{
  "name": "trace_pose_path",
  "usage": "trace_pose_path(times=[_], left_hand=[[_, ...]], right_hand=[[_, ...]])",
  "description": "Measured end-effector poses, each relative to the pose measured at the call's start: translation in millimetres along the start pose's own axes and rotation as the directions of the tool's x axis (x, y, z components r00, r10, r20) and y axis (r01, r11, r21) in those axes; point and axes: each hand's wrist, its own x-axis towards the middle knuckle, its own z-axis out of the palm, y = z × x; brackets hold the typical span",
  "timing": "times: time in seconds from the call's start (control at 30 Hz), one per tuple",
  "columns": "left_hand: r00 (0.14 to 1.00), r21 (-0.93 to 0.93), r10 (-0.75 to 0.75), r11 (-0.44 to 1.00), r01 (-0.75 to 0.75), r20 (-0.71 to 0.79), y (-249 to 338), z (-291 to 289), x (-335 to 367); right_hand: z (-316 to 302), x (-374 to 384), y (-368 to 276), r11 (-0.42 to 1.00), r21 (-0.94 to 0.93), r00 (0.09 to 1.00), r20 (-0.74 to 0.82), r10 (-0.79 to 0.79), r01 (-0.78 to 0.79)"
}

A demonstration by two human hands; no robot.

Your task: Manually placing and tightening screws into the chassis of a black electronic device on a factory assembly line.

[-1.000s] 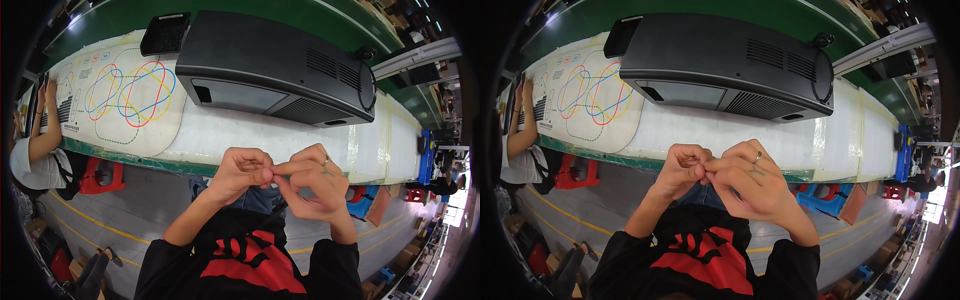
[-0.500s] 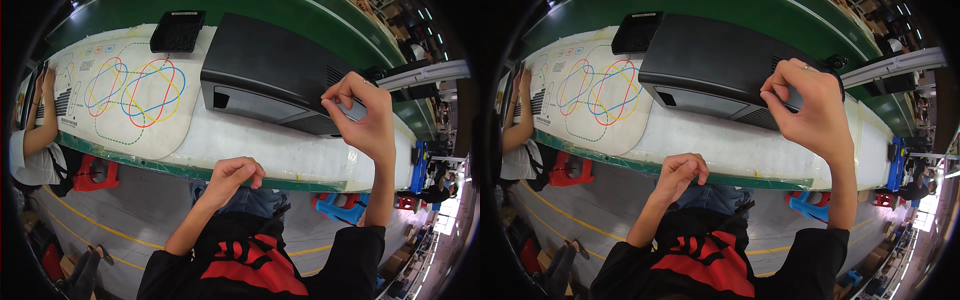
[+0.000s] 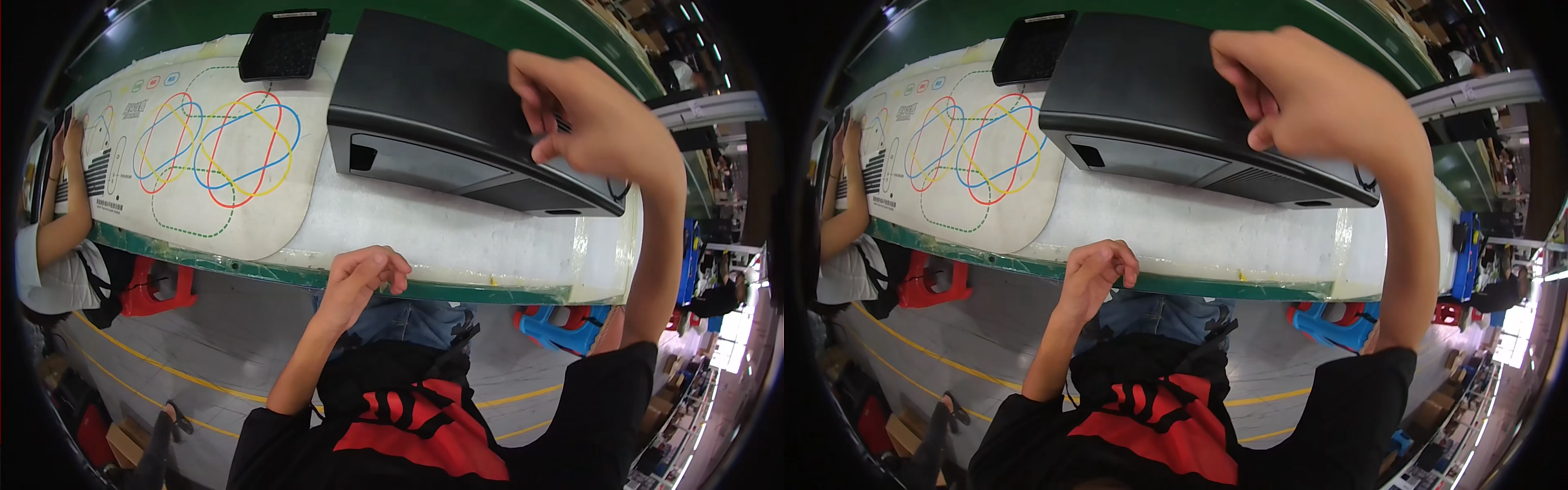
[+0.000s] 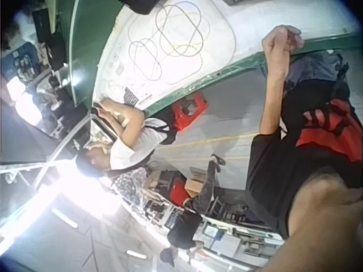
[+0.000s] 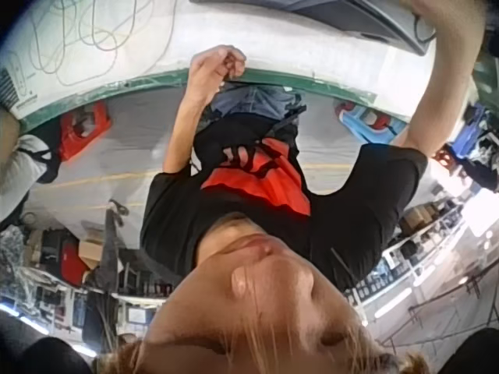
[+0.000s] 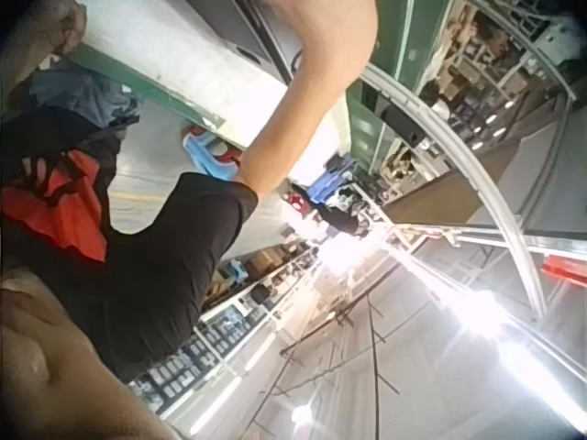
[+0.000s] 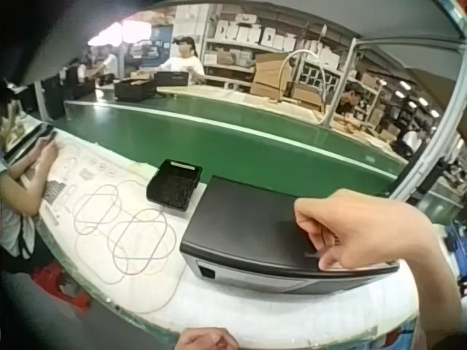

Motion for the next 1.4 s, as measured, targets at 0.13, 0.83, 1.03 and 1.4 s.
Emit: trace_pose_path(times=[0.13, 0.83, 1.03, 1.4], left_hand=[[0.996, 0.037, 0.068, 0.997, -0.066, -0.05, 8, -9, -6], [0.902, 0.625, 0.412, 0.74, -0.249, -0.128, 27, -96, 87], [0.795, 0.783, 0.521, 0.615, -0.096, -0.311, 60, -36, 86], [0.796, 0.788, 0.592, 0.548, -0.282, -0.127, 105, 3, 41]], right_hand=[[-3, 15, 9, 0.991, 0.017, 0.983, 0.128, 0.128, -0.132], [240, -129, 182, 0.192, 0.877, 0.434, -0.395, 0.81, 0.44], [210, -104, 128, 0.238, 0.943, 0.178, -0.281, 0.943, 0.231], [133, -124, 86, 0.394, 0.771, 0.312, -0.585, 0.749, 0.5]])
